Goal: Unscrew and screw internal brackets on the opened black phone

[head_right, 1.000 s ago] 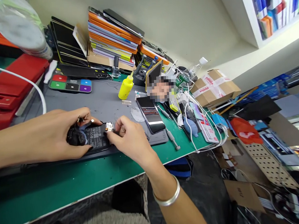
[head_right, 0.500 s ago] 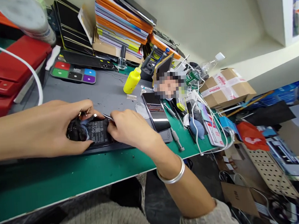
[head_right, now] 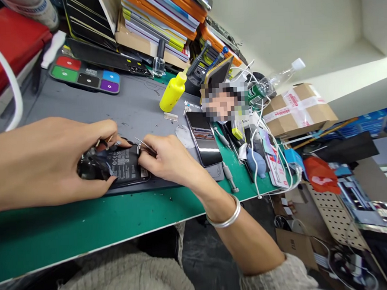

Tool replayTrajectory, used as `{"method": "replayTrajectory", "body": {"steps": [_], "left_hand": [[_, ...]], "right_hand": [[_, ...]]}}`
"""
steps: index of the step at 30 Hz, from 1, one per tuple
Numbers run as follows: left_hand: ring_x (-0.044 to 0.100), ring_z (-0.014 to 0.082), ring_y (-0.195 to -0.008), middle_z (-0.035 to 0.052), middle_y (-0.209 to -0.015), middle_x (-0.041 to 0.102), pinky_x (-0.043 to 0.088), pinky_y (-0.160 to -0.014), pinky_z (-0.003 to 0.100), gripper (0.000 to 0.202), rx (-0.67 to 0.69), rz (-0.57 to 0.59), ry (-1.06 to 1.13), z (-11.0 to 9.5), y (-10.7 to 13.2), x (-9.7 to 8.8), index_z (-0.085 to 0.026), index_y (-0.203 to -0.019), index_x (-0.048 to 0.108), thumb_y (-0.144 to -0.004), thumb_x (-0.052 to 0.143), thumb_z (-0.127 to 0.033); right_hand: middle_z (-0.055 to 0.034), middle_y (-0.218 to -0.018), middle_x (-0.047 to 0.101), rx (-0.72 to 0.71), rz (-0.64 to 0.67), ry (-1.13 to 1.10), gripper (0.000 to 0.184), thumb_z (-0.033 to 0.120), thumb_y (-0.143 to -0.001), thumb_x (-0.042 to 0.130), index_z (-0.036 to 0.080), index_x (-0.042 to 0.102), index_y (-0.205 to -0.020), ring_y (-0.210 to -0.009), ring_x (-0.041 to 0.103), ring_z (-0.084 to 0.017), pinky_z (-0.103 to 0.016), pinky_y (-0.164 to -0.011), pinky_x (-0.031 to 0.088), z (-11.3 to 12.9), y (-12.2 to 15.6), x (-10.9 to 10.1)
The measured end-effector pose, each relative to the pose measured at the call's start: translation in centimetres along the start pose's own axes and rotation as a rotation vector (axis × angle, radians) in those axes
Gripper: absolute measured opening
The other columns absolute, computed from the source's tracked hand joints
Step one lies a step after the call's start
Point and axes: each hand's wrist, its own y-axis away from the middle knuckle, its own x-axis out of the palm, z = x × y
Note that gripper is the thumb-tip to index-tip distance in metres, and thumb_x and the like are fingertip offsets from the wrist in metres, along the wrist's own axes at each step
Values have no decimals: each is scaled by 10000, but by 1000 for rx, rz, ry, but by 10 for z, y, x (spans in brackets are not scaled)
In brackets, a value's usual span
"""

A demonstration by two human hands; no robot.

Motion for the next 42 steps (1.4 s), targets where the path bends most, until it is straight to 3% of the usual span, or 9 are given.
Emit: {"method": "replayTrajectory", "body": {"steps": [10, 12, 17, 21, 24, 28, 33, 36, 42], "left_hand": [[537, 236, -560, -12, -655, 629, 295, -548, 347, 283, -18, 101, -58, -2, 4, -3, -311, -817, 405, -736, 579, -519], [514, 225, -561, -21, -670, 615, 289, -564, 342, 327, -39, 127, -76, -3, 4, -2, -307, -817, 391, -755, 628, -524], [426, 222, -506, -26, -613, 542, 229, -567, 356, 353, 2, 49, -91, -2, 3, 3, -314, -773, 364, -713, 618, -551], [435, 233, -562, -19, -631, 532, 253, -607, 370, 272, -59, 131, -44, -4, 4, 1, -313, -777, 363, -765, 582, -475], [432, 218, -498, -26, -614, 540, 246, -575, 376, 327, -50, 102, -19, -3, 6, 1, -312, -773, 367, -725, 610, -525], [448, 208, -424, -38, -563, 538, 254, -562, 381, 294, -16, 70, -9, -1, 3, 5, -307, -758, 361, -730, 585, -496], [425, 204, -389, -37, -525, 534, 254, -507, 369, 364, 4, 0, -97, 0, -2, 13, -313, -722, 373, -622, 618, -562], [405, 187, -393, -49, -537, 518, 239, -514, 354, 331, 53, -24, -145, 0, 1, 13, -307, -728, 364, -705, 601, -536], [444, 195, -515, -39, -620, 546, 256, -573, 344, 382, -2, 83, -198, -9, 9, 2, -299, -757, 329, -858, 614, -531]], "right_hand": [[73, -630, 442, -36, 22, -74, 166, 239, -888, 518, 247, 438, -743, -624, 373, -112, -278, -654, 310, -5, 0, -2], [71, -631, 453, -32, 33, -68, 159, 232, -889, 521, 246, 445, -750, -625, 379, -113, -277, -654, 312, -5, 0, -2], [66, -609, 456, -4, 47, -9, 188, 231, -933, 504, 245, 443, -755, -604, 373, -117, -288, -639, 290, 0, 3, -10], [49, -622, 492, 23, 51, 70, 248, 281, -986, 525, 243, 431, -759, -593, 379, -120, -301, -632, 270, 7, 4, -12], [43, -627, 448, 33, 49, 172, 245, 278, -986, 574, 241, 438, -786, -584, 301, -126, -326, -632, 208, 11, 4, -5], [56, -635, 296, 30, 31, 273, 185, 267, -1025, 518, 236, 499, -844, -593, 150, -146, -367, -648, 122, 11, 5, 3], [40, -629, 375, -46, 81, 251, 188, 269, -1011, 494, 240, 498, -826, -582, 307, -147, -343, -638, 173, 1, 1, 0], [33, -636, 434, -86, 91, 221, 173, 263, -984, 499, 240, 496, -813, -596, 369, -143, -321, -634, 209, -5, 0, -2], [38, -606, 409, -83, 7, 178, 168, 295, -969, 472, 247, 489, -809, -564, 340, -141, -329, -605, 184, -10, 6, 7]]}}
